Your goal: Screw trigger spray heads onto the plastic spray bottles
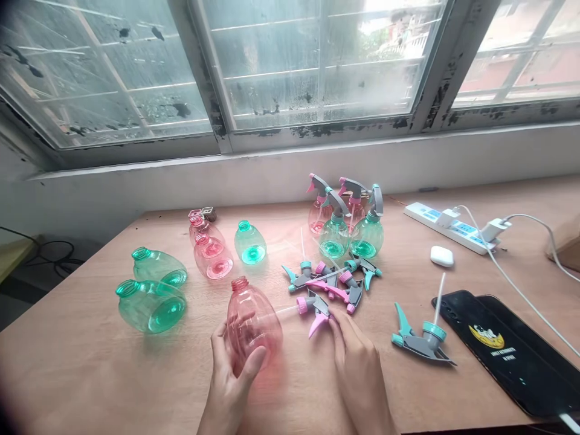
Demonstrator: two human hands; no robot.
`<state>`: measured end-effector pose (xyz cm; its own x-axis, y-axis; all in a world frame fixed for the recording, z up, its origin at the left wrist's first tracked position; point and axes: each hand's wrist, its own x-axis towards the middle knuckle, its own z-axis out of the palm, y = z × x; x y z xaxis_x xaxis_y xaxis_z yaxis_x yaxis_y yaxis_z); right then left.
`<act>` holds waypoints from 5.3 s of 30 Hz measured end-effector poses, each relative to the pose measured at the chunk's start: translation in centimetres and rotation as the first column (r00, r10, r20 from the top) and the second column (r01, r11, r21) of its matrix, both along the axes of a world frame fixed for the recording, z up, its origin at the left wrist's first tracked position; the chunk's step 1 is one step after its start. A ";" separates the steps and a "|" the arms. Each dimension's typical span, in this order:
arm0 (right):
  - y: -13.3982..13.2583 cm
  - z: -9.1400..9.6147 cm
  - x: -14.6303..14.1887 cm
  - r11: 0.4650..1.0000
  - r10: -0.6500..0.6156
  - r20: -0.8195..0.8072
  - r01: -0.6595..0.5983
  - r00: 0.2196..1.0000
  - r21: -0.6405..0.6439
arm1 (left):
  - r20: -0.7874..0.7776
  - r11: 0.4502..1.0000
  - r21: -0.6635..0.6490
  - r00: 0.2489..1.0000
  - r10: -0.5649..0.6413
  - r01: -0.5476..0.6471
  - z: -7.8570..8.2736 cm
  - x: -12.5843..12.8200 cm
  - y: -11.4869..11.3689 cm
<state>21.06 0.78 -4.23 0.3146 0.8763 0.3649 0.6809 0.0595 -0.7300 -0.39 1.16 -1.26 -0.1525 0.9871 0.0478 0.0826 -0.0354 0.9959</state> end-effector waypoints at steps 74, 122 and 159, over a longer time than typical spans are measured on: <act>-4.2 2.9 0.5 0.949 0.062 -0.881 -0.301 0.470 -0.094 | 0.014 0.954 -0.034 0.954 -0.298 0.298 -0.2 -1.1 -0.6; -3.8 2.5 0.0 0.871 0.099 -0.905 -0.475 0.415 -0.122 | 0.123 0.963 -0.033 0.957 -0.263 0.269 -0.2 -1.0 -0.1; -3.9 2.5 -0.5 0.898 0.073 -0.888 -0.417 0.454 -0.139 | 0.152 0.970 -0.098 0.967 -0.205 0.221 -0.3 -0.2 -0.3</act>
<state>20.60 -3.14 -1.71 0.0645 0.9683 -0.2415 -0.2903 -0.2133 -0.9328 -0.58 0.90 -1.52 0.0644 0.9952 -0.0732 -0.0548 0.0768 0.9955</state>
